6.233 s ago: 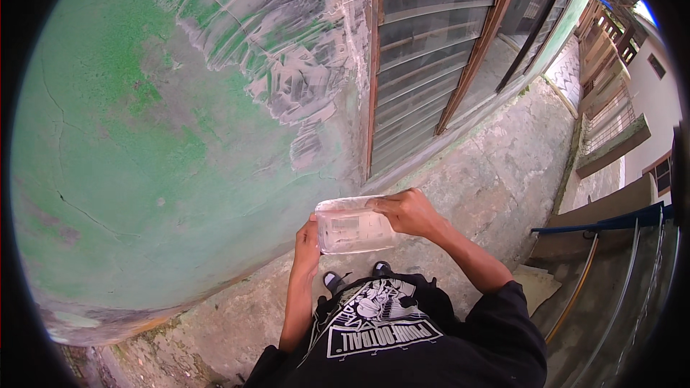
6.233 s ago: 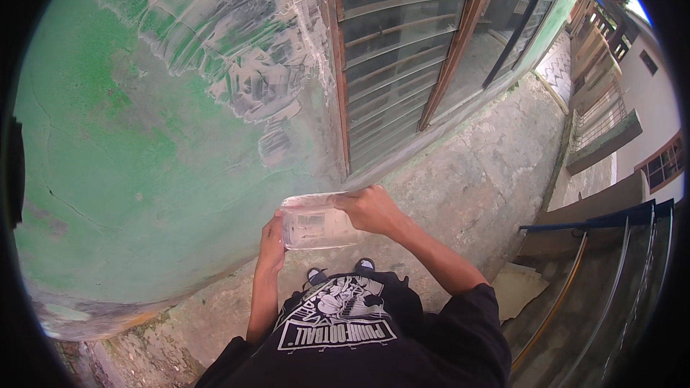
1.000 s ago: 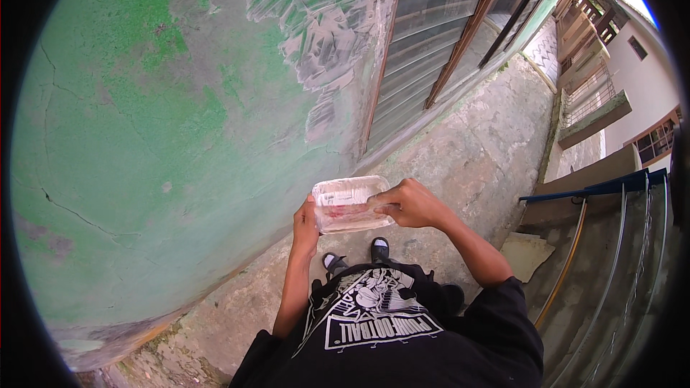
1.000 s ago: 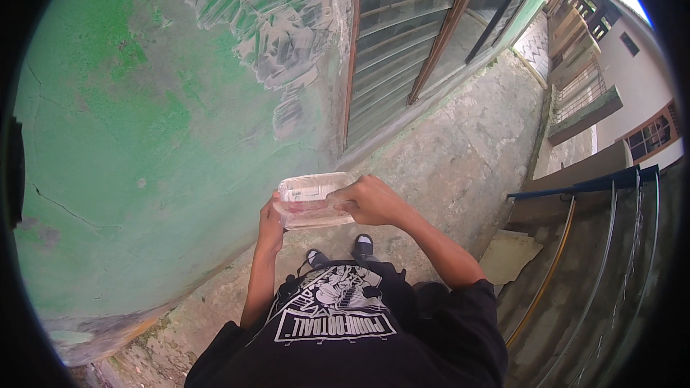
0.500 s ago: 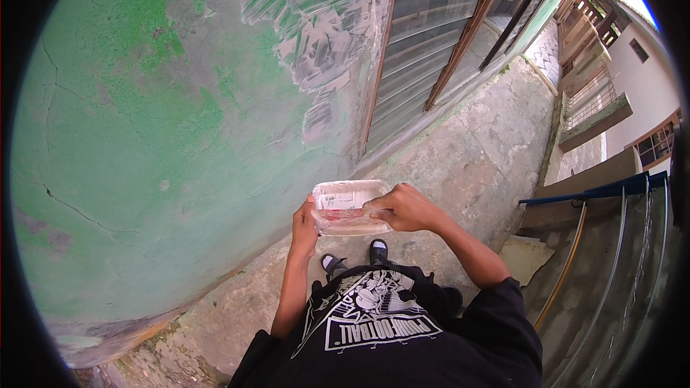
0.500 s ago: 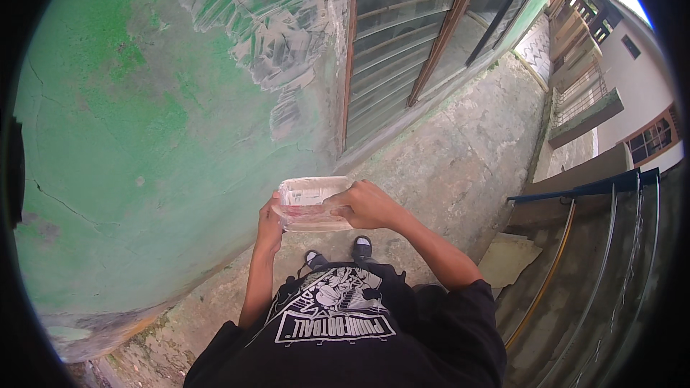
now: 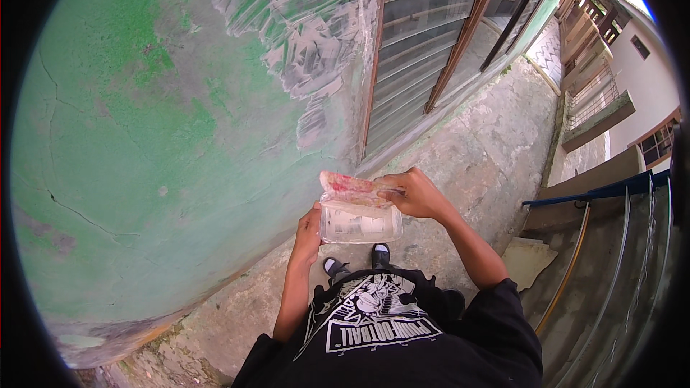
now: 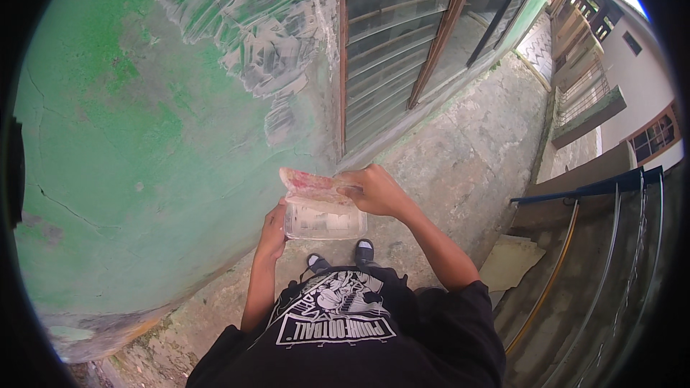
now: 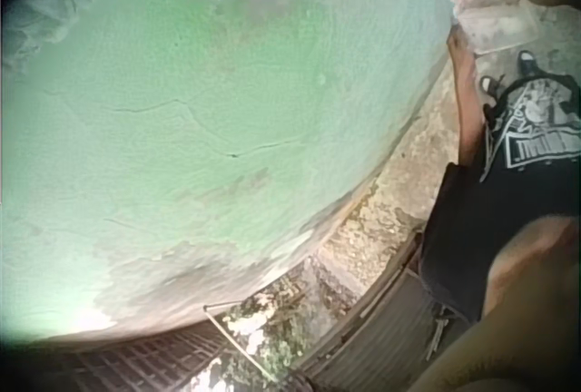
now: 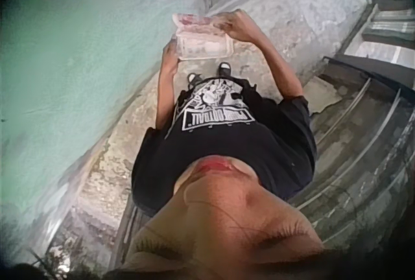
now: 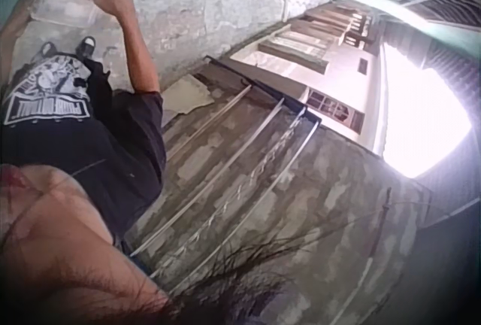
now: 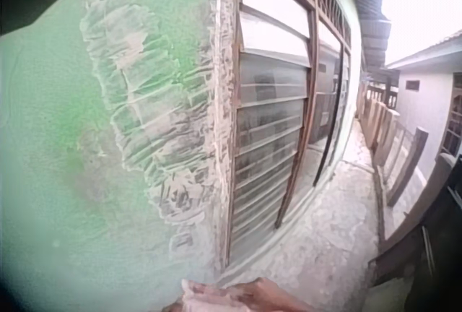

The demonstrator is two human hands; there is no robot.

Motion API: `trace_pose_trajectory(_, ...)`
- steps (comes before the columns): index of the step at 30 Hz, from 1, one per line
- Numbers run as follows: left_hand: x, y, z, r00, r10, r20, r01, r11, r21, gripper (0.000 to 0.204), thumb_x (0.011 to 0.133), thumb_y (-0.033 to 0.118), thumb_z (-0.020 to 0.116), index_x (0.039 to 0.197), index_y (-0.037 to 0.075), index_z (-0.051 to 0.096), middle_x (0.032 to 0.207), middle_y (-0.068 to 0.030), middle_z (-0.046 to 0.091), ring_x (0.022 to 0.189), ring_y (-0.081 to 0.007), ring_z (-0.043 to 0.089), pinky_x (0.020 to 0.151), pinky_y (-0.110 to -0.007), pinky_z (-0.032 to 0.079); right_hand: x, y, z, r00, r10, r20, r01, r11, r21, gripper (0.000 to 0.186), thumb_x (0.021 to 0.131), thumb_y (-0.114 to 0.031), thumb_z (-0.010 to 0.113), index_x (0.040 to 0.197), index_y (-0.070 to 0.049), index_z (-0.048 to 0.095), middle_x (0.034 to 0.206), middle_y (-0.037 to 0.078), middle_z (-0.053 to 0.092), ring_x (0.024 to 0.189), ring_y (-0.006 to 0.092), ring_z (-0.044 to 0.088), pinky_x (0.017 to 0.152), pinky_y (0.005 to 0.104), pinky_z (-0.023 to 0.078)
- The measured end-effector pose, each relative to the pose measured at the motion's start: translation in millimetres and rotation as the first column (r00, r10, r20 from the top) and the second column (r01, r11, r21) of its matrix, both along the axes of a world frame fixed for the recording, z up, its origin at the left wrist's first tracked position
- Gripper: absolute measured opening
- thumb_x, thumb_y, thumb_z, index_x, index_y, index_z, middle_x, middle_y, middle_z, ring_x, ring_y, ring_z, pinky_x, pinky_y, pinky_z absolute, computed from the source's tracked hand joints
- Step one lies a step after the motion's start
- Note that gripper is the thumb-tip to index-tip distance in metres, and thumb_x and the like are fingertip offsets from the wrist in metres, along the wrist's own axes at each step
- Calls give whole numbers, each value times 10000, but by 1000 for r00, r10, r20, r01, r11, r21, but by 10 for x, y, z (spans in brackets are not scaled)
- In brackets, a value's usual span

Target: Applying wall putty to a green exterior wall near a window frame using a putty knife.

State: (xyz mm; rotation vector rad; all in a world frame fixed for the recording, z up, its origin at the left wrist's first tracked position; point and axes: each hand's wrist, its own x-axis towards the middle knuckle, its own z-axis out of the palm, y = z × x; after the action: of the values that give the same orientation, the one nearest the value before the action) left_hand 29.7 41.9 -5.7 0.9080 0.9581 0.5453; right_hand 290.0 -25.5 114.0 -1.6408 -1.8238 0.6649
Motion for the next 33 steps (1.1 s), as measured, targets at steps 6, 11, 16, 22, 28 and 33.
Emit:
trace_pose_trajectory(6,75,-8,-24,989,113,95,-119,992,50,519,1035,432,434,1228,-25,586,1114,-110,656,965,-178,650,848,-333,530,163,-36,-189,953,-195,-230,187,981,-60,223,895,-78,660,1102,5,656,866,170,706,715,158,647,668,322,502)
trace_pose_trajectory(11,152,67,113,981,179,68,-184,979,82,518,1036,435,432,1226,-25,578,1126,-111,650,987,-179,645,866,-330,523,328,16,-444,620,-189,-761,165,980,-109,260,938,-21,605,1194,8,564,1057,91,698,891,115,653,779,273,516)
trace_pose_trajectory(16,233,161,169,971,220,91,-232,960,156,513,1047,411,422,1243,-38,576,1138,-99,651,995,-157,627,881,-303,506,440,117,-561,221,-93,-971,170,984,-56,360,921,26,604,1263,0,493,1157,89,664,1003,141,645,860,282,520)
trace_pose_trajectory(22,345,273,149,966,230,117,-246,958,148,501,1054,394,404,1265,-35,552,1169,-101,641,1049,-178,624,926,-325,498,665,312,-751,-153,55,-987,178,984,28,405,908,36,604,1291,-3,479,1233,108,618,1105,150,605,933,301,489)
trace_pose_trajectory(28,288,318,-183,968,241,64,-246,965,88,489,1044,417,420,1229,-7,577,1141,-87,654,1038,-180,631,921,-331,505,812,667,-933,-42,160,-986,371,919,134,461,910,31,606,1346,8,458,1218,86,635,1121,159,598,973,318,463)
trace_pose_trajectory(33,100,312,-674,974,223,-34,-221,974,50,555,1033,447,419,1328,-16,493,1268,-136,600,1132,-254,611,990,-401,490,628,993,-1373,272,-2,-962,500,854,140,261,932,17,575,1192,35,573,1144,92,633,1076,184,609,935,291,452)
